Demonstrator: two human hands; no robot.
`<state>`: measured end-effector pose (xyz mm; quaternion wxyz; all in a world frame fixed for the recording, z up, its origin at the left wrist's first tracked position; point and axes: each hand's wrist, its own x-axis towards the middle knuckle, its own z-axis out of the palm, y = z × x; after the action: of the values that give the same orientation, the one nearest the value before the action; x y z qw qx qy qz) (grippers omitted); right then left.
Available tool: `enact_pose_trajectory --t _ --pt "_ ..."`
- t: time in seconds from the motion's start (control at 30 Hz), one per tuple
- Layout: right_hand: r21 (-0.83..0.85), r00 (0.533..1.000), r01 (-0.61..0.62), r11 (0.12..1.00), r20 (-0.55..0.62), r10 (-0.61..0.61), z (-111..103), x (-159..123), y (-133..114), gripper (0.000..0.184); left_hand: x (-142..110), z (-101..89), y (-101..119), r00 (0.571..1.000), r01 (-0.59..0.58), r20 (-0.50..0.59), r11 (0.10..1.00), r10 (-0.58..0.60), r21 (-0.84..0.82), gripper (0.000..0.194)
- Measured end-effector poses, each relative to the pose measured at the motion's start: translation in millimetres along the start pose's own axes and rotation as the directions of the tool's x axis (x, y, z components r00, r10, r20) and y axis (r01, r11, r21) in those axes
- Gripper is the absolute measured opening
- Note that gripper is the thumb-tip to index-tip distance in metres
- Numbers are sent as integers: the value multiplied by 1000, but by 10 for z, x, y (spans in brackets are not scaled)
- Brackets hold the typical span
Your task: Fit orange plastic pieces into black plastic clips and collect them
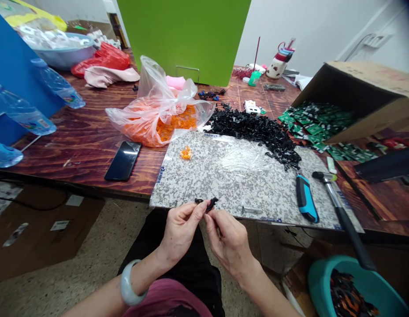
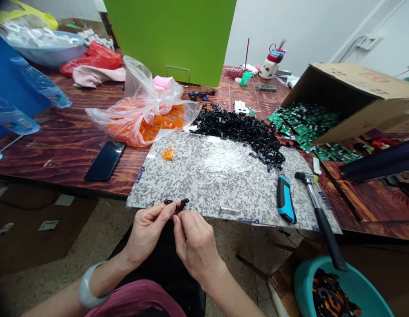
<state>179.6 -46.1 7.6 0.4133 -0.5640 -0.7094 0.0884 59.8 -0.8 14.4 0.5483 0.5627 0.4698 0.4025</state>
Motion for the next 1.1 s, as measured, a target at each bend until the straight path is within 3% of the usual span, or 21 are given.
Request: enact_pose_trajectory --t 0.3,0.43,0.63,0.9,1.1 --pt "-9 999 -30 1000 19 30 32 3 7 20 3 -5 14 1000 11 -13 1000 -11 5 24" --pt "54 994 -111 992 32 109 16 14 -1 19 15 -12 -9 1000 -8 -9 1000 8 26 24" --pt "125 952 -292 948 139 274 -22 38 -28 19 39 -34 -99 1000 -24 4 997 24 72 27" --pt "160 916 -382 910 192 351 -46 82 -38 24 41 -63 -134 995 -99 6 979 100 180 27" --pt "129 883 -436 891 253 395 -122 143 17 26 31 -90 -80 981 -190 85 930 172 315 29"
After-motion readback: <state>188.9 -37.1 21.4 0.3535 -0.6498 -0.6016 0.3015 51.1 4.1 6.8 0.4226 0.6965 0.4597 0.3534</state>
